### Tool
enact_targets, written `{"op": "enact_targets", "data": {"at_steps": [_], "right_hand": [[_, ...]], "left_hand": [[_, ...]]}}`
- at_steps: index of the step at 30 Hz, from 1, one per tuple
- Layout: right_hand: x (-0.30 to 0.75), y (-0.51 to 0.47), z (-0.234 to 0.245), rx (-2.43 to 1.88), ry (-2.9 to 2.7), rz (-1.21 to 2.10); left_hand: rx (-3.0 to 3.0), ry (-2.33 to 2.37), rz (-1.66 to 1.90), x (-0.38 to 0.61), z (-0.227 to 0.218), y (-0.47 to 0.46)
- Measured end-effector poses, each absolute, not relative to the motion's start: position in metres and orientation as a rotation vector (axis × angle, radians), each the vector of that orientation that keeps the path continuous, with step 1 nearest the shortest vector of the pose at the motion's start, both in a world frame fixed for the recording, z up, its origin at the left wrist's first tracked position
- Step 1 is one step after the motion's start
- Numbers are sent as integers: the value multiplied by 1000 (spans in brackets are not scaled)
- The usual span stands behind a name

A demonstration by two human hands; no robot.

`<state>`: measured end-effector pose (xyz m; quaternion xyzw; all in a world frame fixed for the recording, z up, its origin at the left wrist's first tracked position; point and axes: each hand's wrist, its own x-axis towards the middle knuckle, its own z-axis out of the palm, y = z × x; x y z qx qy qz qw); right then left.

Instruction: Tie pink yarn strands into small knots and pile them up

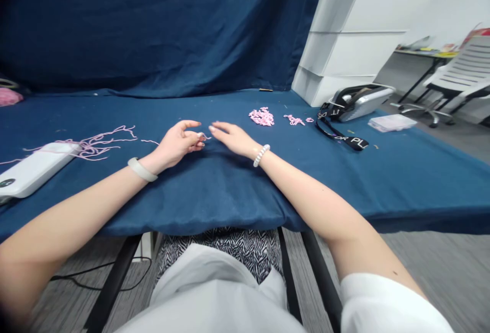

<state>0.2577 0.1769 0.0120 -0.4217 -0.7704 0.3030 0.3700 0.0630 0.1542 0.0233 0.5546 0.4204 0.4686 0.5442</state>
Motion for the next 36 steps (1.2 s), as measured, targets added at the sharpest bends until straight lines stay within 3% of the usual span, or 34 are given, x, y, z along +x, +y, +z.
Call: {"op": "enact_targets", "data": {"at_steps": [5,12,18,20,28,36], "right_hand": [[244,160,10,-810,-1960,1057],[255,153,19,-1089,-1985,792],[267,154,38,-998,-1348,1339],[277,156,45,-964,-1212,1374],[314,146,66,-934,-1267,1007],[335,158,61,-999,-1301,1074]], "left_hand": [[1155,918,1107,83,21,143],[1147,952,989,78,18,143],[1335,978,665,56,30,139],[1369,981,640,52,33,139],[1170,1042,871,51,29,146],[1245,672,1185,45,36,147]]}}
